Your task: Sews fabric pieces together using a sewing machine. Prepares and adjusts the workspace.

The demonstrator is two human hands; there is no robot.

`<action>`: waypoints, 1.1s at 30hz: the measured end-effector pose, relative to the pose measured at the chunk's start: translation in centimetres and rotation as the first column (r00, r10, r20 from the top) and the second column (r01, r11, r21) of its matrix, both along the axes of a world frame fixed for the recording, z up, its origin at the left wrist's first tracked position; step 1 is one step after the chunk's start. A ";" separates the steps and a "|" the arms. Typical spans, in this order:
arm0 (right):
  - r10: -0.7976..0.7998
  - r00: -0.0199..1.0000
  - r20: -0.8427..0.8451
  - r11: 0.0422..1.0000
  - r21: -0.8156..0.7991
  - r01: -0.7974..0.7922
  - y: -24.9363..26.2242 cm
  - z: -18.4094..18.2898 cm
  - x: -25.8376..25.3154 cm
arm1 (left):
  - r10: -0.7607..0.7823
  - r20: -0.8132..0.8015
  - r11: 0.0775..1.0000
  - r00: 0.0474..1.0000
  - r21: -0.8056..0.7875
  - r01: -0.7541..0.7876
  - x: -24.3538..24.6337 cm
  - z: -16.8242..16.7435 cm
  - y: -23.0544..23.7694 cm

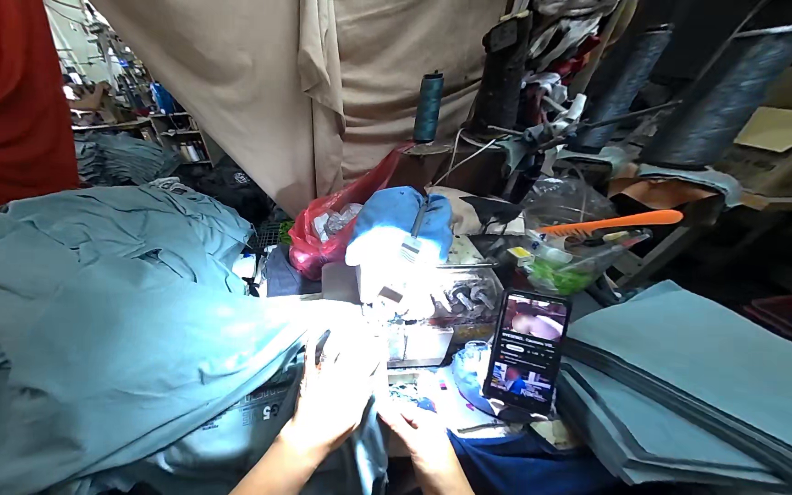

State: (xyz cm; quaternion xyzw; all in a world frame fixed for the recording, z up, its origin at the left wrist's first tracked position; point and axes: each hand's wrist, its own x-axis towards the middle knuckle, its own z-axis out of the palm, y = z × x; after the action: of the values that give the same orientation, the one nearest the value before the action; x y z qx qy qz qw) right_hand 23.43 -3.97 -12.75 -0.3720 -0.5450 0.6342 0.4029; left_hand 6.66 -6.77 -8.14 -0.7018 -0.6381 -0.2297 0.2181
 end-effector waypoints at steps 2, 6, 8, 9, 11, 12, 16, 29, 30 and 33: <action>-0.001 1.000 -0.004 1.000 -0.026 0.000 0.6 0.7 -0.5 | -0.006 0.004 1.000 1.000 0.014 0.006 0.1 -0.1 0.1; -0.028 0.999 -0.038 0.999 -0.020 0.027 0.8 0.9 -0.9 | 0.008 0.029 1.000 1.000 -0.013 -0.008 0.4 0.0 -0.1; -0.041 0.998 -0.041 0.999 -0.029 0.040 0.6 0.8 -0.9 | 0.025 0.003 0.999 1.000 -0.023 -0.025 0.5 0.0 -0.1; -0.047 0.998 -0.036 0.999 -0.029 0.046 0.5 0.7 -0.9 | 0.028 -0.009 0.999 1.000 -0.018 -0.028 0.5 0.1 0.0; -0.044 0.998 -0.035 0.999 -0.028 0.043 0.9 0.6 -1.1 | 0.039 -0.030 0.999 0.999 -0.016 -0.040 0.5 0.2 0.3; -0.044 0.999 -0.031 0.999 -0.028 0.043 1.2 0.8 -1.2 | 0.047 -0.042 0.999 0.998 -0.014 -0.048 0.5 0.1 0.5; -0.079 0.997 -0.017 0.997 -0.010 0.079 2.8 1.9 -1.9 | 0.068 -0.048 0.997 0.996 -0.023 -0.070 0.7 0.4 0.7; -0.077 0.995 -0.057 0.996 -0.038 0.075 2.6 2.0 -2.2 | 0.107 -0.041 0.988 0.993 -0.111 -0.111 1.4 1.1 1.0; -0.079 0.995 -0.061 0.996 -0.034 0.078 2.7 2.0 -2.2 | 0.110 -0.039 0.987 0.993 -0.112 -0.113 1.5 1.1 0.8; -0.100 0.993 -0.056 0.995 -0.023 0.099 2.5 1.7 -2.2 | 0.126 -0.046 0.987 0.991 -0.097 -0.130 1.7 0.9 0.5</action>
State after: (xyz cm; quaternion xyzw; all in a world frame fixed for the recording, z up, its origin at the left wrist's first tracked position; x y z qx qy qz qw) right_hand 21.21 -1.45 -11.04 -0.3846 -0.5076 0.6293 0.4454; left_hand 8.38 -6.25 -7.28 -0.6740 -0.6879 -0.1691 0.2097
